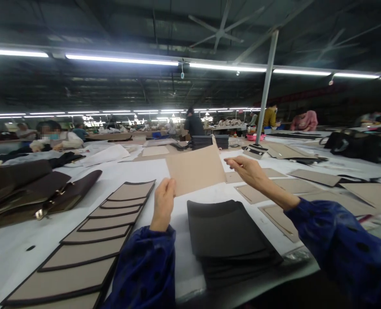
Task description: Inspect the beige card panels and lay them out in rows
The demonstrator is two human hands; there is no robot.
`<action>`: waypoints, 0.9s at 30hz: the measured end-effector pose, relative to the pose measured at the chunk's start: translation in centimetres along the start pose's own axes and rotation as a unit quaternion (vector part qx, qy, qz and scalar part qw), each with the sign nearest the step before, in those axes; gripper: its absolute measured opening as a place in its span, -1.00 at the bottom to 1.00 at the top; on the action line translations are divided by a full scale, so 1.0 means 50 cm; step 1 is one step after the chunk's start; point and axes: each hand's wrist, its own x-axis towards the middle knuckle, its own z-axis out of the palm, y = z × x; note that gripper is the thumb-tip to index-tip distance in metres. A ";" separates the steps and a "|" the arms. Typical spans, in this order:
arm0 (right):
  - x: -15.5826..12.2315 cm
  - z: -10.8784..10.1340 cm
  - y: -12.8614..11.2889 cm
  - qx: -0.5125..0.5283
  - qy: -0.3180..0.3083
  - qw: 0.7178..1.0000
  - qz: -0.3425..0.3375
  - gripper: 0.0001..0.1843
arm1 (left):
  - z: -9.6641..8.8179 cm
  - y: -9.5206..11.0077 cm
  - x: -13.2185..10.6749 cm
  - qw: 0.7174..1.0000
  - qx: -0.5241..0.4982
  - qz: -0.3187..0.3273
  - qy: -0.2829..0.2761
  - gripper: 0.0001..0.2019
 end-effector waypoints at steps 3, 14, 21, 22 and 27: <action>-0.081 -0.008 0.007 0.112 -0.058 0.988 0.092 -0.56 | 0.014 0.004 -0.011 0.997 -0.064 -0.019 -0.027 -0.68; -0.262 -0.050 -0.021 0.251 -0.036 0.945 0.205 -0.49 | -0.036 0.056 -0.027 0.931 0.101 -0.034 -0.349 -0.59; -0.310 -0.033 -0.008 0.264 -0.107 0.932 0.224 -0.58 | -0.043 0.063 -0.046 0.909 0.171 -0.036 -0.378 -0.62; -0.311 -0.031 -0.006 0.262 -0.116 0.932 0.224 -0.60 | -0.044 0.062 -0.048 0.907 0.178 -0.037 -0.379 -0.62; -0.314 -0.023 0.014 0.211 -0.144 0.940 0.225 -0.70 | -0.043 0.063 -0.061 0.889 0.203 -0.048 -0.407 -0.64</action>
